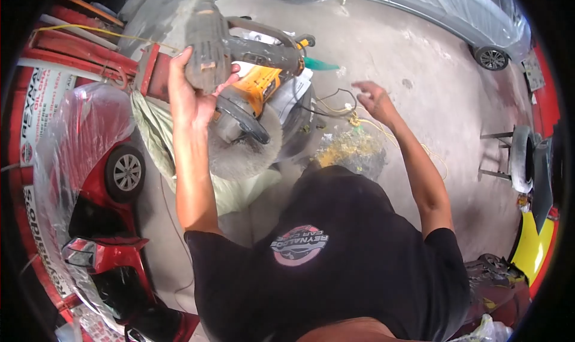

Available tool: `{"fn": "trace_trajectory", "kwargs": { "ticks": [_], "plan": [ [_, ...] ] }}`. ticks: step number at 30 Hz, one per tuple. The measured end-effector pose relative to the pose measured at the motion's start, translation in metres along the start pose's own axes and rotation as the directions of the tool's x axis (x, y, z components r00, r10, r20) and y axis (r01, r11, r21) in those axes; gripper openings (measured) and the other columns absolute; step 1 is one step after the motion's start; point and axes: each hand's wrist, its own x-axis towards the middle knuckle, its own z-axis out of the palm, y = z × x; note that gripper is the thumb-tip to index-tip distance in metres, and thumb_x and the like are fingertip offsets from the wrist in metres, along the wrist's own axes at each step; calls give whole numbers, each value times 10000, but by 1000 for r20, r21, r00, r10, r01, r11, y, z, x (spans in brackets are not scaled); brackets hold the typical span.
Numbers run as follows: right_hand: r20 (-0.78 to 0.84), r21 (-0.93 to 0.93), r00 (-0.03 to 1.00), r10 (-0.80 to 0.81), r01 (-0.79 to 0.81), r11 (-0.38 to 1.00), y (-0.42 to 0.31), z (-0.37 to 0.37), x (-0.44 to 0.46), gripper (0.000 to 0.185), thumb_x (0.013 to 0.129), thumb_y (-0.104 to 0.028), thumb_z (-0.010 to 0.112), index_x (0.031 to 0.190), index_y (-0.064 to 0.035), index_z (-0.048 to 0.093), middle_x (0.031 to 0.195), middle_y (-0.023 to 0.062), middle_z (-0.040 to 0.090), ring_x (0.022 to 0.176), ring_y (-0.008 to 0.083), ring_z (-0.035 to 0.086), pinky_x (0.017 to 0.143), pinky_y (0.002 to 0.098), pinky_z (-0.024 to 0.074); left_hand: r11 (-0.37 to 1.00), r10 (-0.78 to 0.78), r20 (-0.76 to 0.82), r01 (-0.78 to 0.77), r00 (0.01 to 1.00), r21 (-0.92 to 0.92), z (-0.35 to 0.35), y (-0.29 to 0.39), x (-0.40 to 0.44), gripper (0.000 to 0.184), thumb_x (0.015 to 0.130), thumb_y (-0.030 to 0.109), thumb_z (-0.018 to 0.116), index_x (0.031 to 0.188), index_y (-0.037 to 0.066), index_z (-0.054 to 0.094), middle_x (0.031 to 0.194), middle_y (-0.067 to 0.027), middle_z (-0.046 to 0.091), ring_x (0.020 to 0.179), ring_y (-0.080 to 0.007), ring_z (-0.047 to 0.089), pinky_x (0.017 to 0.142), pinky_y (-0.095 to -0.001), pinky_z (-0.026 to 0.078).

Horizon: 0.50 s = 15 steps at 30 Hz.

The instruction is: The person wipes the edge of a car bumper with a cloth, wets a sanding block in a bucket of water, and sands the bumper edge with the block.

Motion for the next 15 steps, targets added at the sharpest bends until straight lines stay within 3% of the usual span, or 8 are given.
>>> {"fn": "trace_trajectory", "kwargs": {
  "ticks": [2,4,8,10,11,12,14,15],
  "plan": [
    [-368,227,925,-92,185,956,-79,-30,2,413,908,-171,654,1294,-26,670,1302,215,648,1108,401,661,949,443,544,998,-58,-6,58,998,-13,-9,-10,15,630,979,431,576,1362,-65,521,1154,-235,692,955,-411,734,799,-481,649],
    [-519,-172,694,-498,486,857,-127,-49,15,447,885,-158,675,1314,-35,660,1323,204,616,1158,387,629,958,449,535,995,-99,-18,98,995,-32,-7,-13,21,624,985,442,569,1362,-54,531,1180,-233,693,975,-407,732,796,-471,648],
    [-307,-323,607,-732,657,681,-206,-54,43,547,871,-143,687,1406,-70,604,1320,199,624,1196,380,609,974,452,524,999,-49,40,49,998,1,8,-25,11,548,1018,403,548,1329,-49,562,1141,-215,704,949,-382,740,795,-460,658],
    [-116,-182,707,-697,675,715,-222,-46,63,748,866,-147,752,1551,-82,458,1288,179,656,1165,370,616,1010,423,493,1000,8,84,-10,996,16,19,-25,3,514,1036,372,552,1330,-49,557,1146,-209,703,943,-376,743,814,-479,659],
    [53,-162,854,-518,519,839,-245,-54,63,783,884,-135,738,1589,-76,403,1201,195,698,1041,340,649,921,408,515,998,56,46,-58,997,35,26,-20,-2,479,1061,353,537,1327,-45,560,1145,-209,708,982,-377,741,821,-485,656],
    [76,-164,848,-525,530,832,-246,-50,67,783,884,-135,738,1589,-76,403,1201,195,698,1041,340,649,921,408,515,998,62,27,-63,998,20,20,-14,-3,479,1061,353,537,1327,-45,560,1145,-209,708,982,-377,741,821,-485,656],
    [-15,19,847,-531,532,847,-240,-43,79,767,903,-146,728,1589,-66,395,1154,202,718,910,325,654,836,393,523,1000,18,227,-21,974,13,3,-3,-2,468,1082,347,517,1334,-47,546,1223,-214,683,1032,-390,731,839,-485,652],
    [-52,-41,800,-597,596,802,-237,-38,87,758,923,-165,715,1595,-64,378,1222,206,707,899,319,685,807,367,533,997,50,225,-63,973,50,-5,0,-4,502,1092,333,514,1402,-61,497,1309,-238,639,1086,-411,712,859,-479,646]
  ]
}}
